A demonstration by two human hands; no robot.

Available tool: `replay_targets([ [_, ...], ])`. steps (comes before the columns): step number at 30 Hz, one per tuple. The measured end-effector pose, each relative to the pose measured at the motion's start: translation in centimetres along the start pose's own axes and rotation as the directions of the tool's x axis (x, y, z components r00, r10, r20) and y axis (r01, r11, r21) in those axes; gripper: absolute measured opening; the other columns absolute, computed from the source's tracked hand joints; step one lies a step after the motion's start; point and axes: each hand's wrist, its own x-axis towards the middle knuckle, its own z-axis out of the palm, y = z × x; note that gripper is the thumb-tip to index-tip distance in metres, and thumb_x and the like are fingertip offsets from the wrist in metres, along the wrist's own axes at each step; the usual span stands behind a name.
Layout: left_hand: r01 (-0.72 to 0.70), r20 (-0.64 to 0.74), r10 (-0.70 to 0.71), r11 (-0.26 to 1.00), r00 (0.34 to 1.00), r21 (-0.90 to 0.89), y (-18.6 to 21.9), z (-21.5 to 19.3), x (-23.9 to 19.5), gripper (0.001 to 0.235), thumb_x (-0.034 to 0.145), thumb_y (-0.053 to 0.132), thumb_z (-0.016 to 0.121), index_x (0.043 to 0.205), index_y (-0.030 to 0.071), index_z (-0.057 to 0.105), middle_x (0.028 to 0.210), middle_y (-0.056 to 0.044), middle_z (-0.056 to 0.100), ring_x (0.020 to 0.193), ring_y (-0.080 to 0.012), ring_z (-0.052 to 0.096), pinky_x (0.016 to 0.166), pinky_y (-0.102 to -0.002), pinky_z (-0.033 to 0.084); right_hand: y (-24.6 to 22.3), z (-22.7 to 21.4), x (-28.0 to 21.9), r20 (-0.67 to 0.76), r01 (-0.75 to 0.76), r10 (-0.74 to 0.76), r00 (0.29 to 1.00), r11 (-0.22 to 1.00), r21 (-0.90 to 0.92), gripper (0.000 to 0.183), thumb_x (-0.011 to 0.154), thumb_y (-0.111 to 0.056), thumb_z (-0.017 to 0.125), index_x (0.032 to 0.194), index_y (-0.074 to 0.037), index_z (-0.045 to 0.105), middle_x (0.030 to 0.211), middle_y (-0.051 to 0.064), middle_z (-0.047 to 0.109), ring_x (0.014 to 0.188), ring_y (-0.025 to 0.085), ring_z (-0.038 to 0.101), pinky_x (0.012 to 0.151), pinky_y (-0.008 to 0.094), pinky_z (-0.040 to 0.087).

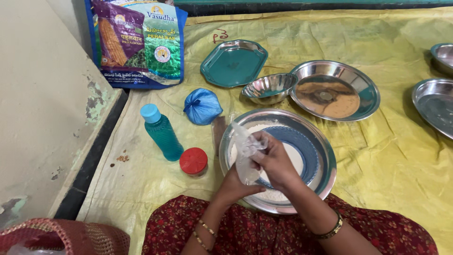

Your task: The person sifts white flour from a blue bowl into a larger metal bowl using a sieve. They then mix the sifted flour with their hand and pour water from a plastic bottle into the flour.

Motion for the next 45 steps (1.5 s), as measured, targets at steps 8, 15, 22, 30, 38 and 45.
replay_targets([
  [8, 0.510, -0.031, -0.560, 0.774, 0.828, -0.376, -1.3, -0.5, 1.4, 0.054, 0.086, 0.022, 0.079, 0.131, 0.004, 0.056, 0.115, -0.012, 0.073, 0.105, -0.0237, 0.073, 0.091, -0.036, 0.063, -2.8, -3.2, -4.0, 0.015, 0.384, -0.516, 0.856, 0.617, -0.688, 0.048, 0.093, -0.006, 0.064, 0.137, -0.010, 0.049, 0.133, 0.012, 0.060, 0.115, 0.023, 0.063, 0.098, 0.036, 0.055],
  [15, 0.449, 0.221, -0.418, 0.886, 0.881, -0.117, -1.5, -0.6, 1.6, 0.033, 0.095, 0.031, 0.059, 0.112, 0.006, 0.071, 0.100, -0.012, 0.078, 0.090, -0.0256, 0.076, 0.077, -0.036, 0.065, 2.1, -6.1, -5.5, 0.853, 0.756, -0.150, 0.500, -0.404, -0.515, 0.083, 0.076, -0.015, 0.069, 0.153, -0.022, 0.037, 0.144, 0.006, 0.063, 0.138, 0.026, 0.049, 0.116, 0.060, 0.022],
  [22, 0.222, 0.279, -0.355, 0.883, 0.892, 0.413, -0.5, 1.8, 0.2, 0.047, 0.086, 0.035, 0.081, 0.113, 0.000, 0.065, 0.098, -0.018, 0.073, 0.089, -0.0315, 0.073, 0.077, -0.042, 0.059, 0.1, -8.7, -2.5, 0.506, 0.609, 0.342, 0.792, -0.514, -0.604, 0.056, 0.098, -0.005, 0.061, 0.150, -0.013, 0.039, 0.101, 0.010, 0.070, 0.112, 0.031, 0.063, 0.122, 0.060, 0.027],
  [30, -0.007, 0.196, -0.114, 0.850, 0.974, 0.527, -2.7, -0.5, -1.2, 0.032, 0.089, 0.021, 0.070, 0.112, -0.001, 0.067, 0.097, -0.022, 0.071, 0.094, -0.0362, 0.069, 0.085, -0.044, 0.053, 0.9, -12.2, -3.1, 0.319, 0.348, 0.490, 0.811, 0.034, -0.937, 0.038, 0.094, -0.015, 0.060, 0.132, -0.011, 0.061, 0.101, 0.015, 0.075, 0.097, 0.028, 0.072, 0.093, 0.047, 0.053],
  [38, -0.166, 0.139, 0.092, 0.604, 0.986, 0.780, -1.7, 0.9, -1.8, 0.027, 0.091, 0.018, 0.070, 0.104, -0.005, 0.069, 0.104, -0.017, 0.062, 0.102, -0.0319, 0.052, 0.090, -0.044, 0.049, 1.6, -14.7, -4.0, 0.122, -0.284, 0.438, 0.890, 0.744, -0.605, 0.039, 0.096, -0.024, 0.062, 0.132, -0.010, 0.066, 0.090, 0.007, 0.075, 0.079, 0.014, 0.066, 0.071, 0.031, 0.056],
  [45, 0.063, -0.126, 0.099, 0.486, 0.987, 0.872, 0.8, 1.6, 1.5, 0.022, 0.089, 0.008, 0.073, 0.105, -0.006, 0.068, 0.105, -0.020, 0.063, 0.093, -0.0286, 0.064, 0.076, -0.037, 0.059, 5.1, -12.3, -5.7, -0.346, -0.272, 0.181, 0.921, 0.933, -0.236, 0.014, 0.097, -0.015, 0.061, 0.102, -0.002, 0.064, 0.077, 0.009, 0.066, 0.058, 0.014, 0.052, 0.051, 0.027, 0.045],
])
